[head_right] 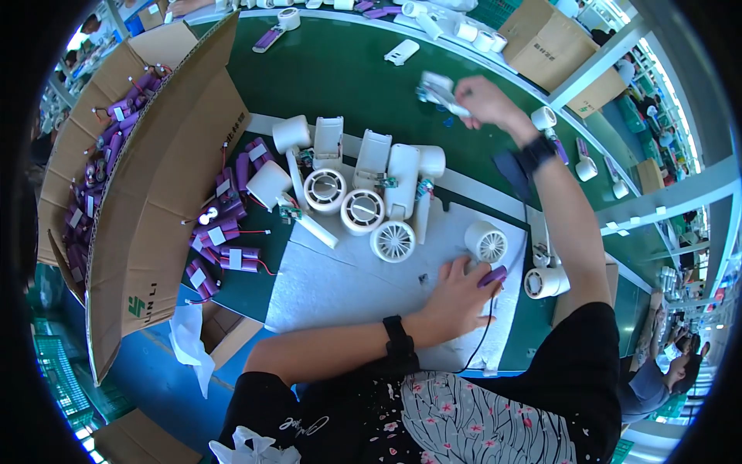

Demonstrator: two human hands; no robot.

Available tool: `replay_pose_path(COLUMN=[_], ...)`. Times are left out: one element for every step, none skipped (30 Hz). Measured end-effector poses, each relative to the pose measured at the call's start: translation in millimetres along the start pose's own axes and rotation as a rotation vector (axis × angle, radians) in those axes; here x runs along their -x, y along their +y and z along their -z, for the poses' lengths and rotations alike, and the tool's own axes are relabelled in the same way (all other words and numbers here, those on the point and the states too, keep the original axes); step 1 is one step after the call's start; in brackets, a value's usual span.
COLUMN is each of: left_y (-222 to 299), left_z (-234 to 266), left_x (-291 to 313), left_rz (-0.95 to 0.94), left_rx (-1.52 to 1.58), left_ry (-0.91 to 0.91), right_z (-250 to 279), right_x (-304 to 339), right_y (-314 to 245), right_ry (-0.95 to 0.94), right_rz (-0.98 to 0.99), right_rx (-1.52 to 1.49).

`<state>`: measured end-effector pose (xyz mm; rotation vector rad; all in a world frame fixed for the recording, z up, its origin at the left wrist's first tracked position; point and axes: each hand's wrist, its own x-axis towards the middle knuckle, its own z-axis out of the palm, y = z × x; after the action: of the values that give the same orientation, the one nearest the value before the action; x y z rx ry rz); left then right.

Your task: Assembling handheld fans by installing batteries and circuit boards into the plastic housings.

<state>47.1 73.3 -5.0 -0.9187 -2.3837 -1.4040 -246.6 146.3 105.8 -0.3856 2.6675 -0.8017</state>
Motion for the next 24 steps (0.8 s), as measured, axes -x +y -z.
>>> replay_pose_path(left_y=[1, 3, 3, 2, 1, 0, -2, -4, -5, -6, -7, -8, -8, -8, -8, -8, -10, -11, -10, -8, -6, -3, -1, -3], left_z=[-2, -3, -4, -5, -6, -7, -8, -8, -8, -8, -8, -6, -4, -3, -2, -3, -5, -7, -6, -6, -5, 0, 3, 3], left_x=[-1, 0, -1, -1, 0, -1, -1, -1, -1, 0, 0, 0, 0, 0, 0, 1, 1, 1, 0, 0, 0, -4, -7, -8], left_rz=[0.001, 0.005, 0.008, -0.001, -0.009, -0.024, -0.033, -0.040, -0.052, -0.066, -0.076, -0.081, -0.059, -0.039, -0.016, -0.017, 0.003, 0.022, 0.046, 0.049, 0.025, 0.001, -0.025, -0.019], left_rx=[-0.007, -0.016, -0.027, -0.022, -0.010, 0.005, 0.019, 0.024, 0.062, 0.104, 0.145, 0.147, 0.202, 0.261, 0.320, 0.326, 0.323, 0.321, 0.320, 0.329, 0.259, 0.188, 0.118, 0.123], left_ry=[-0.013, -0.026, -0.042, -0.046, -0.045, -0.047, -0.050, -0.057, -0.077, -0.100, -0.124, -0.138, -0.146, -0.160, -0.175, -0.198, -0.213, -0.230, -0.248, -0.275, -0.226, -0.173, -0.120, -0.138], right_z=[2, -1, -4, -8, -13, -17, -23, -32, -41, -50, -60, -67, -73, -78, -83, -89, -94, -98, -101, -102, -97, -88, -80, -72], right_x=[27, 54, 78, 97, 114, 132, 147, 160, 171, 182, 192, 196, 197, 200, 202, 204, 203, 202, 201, 204, 208, 211, 216, 224], right_y=[11, 16, 21, 23, 24, 26, 26, 23, 19, 17, 15, 13, 11, 10, 9, 9, 7, 4, 3, 5, 6, 5, 4, 6], right_ry=[0.001, -0.006, -0.013, -0.004, -0.029, -0.047, -0.038, -0.043, -0.047, -0.037, -0.039, -0.040, -0.032, -0.024, -0.016, -0.008, 0.001, 0.030, 0.056, 0.083, 0.090, 0.147, 0.206, 0.207], right_rz=[-0.034, -0.076, -0.118, -0.123, -0.122, -0.125, -0.133, -0.090, -0.045, -0.056, 0.014, 0.087, 0.079, 0.120, 0.161, 0.199, 0.183, 0.201, 0.217, 0.230, 0.206, 0.222, 0.237, 0.223], right_rx=[-0.064, -0.096, -0.132, -0.130, -0.127, -0.124, -0.125, -0.076, -0.028, -0.033, 0.025, 0.081, 0.070, 0.084, 0.096, 0.108, 0.093, 0.093, 0.091, 0.090, 0.074, -0.002, -0.076, -0.090])
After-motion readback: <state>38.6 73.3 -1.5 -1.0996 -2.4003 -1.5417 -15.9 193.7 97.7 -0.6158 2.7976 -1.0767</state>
